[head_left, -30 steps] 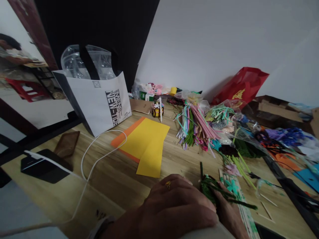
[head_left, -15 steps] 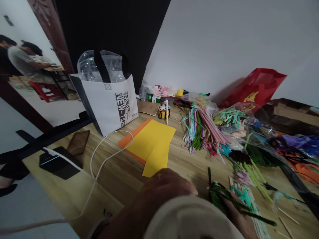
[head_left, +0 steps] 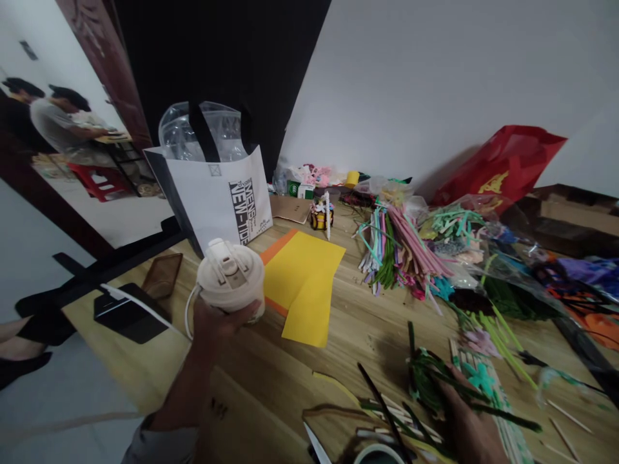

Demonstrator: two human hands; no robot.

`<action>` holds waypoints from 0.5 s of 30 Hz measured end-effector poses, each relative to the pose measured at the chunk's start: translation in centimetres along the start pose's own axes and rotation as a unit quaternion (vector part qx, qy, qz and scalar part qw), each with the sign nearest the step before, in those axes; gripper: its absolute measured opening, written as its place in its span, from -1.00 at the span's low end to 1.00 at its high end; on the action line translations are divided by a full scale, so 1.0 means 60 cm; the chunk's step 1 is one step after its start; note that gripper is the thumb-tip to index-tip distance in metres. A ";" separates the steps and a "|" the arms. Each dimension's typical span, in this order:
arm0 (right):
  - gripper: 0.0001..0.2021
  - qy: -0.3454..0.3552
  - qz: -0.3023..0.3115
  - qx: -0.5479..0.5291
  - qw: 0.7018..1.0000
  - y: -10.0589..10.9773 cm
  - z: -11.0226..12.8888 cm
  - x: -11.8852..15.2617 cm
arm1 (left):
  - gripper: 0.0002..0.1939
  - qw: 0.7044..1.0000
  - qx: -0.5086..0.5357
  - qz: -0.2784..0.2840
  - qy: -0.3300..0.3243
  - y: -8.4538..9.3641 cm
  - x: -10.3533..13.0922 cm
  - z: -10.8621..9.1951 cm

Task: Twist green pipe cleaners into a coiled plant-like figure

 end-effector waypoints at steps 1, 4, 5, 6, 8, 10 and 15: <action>-0.30 0.005 0.001 -0.003 1.000 0.000 0.002 0.002 | -0.44 1.000 0.005 -0.009 0.009 0.001 -0.004 0.002; -0.35 0.022 -0.007 0.007 1.000 0.000 0.005 0.007 | -0.42 0.999 0.012 -0.024 0.018 0.004 -0.013 0.018; -0.36 0.027 -0.013 0.009 1.000 0.000 0.005 0.008 | -0.41 0.999 0.021 -0.024 0.026 0.005 -0.016 0.026; -0.36 0.030 -0.018 0.011 0.999 0.001 0.005 0.009 | -0.40 0.999 0.029 -0.023 0.034 0.006 -0.017 0.035; -0.38 0.034 -0.019 0.010 0.999 -0.001 0.004 0.011 | -0.38 0.998 0.043 -0.010 0.046 0.007 -0.020 0.050; -0.39 0.036 -0.021 0.007 0.999 -0.002 0.004 0.012 | -0.34 0.997 0.051 -0.007 0.050 0.010 -0.021 0.058; -0.39 0.045 -0.019 0.012 0.999 -0.002 0.006 0.008 | -0.31 0.996 0.043 -0.003 0.077 0.010 -0.020 0.062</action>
Point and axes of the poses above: each hand's wrist, its own x-axis away from the middle knuckle, its own y-axis out of the back of the hand, z = x × y, the point moved 5 cm from there along -x, towards the middle knuckle, and after that the axes turned 5 degrees about y, right-handed, at the moved point
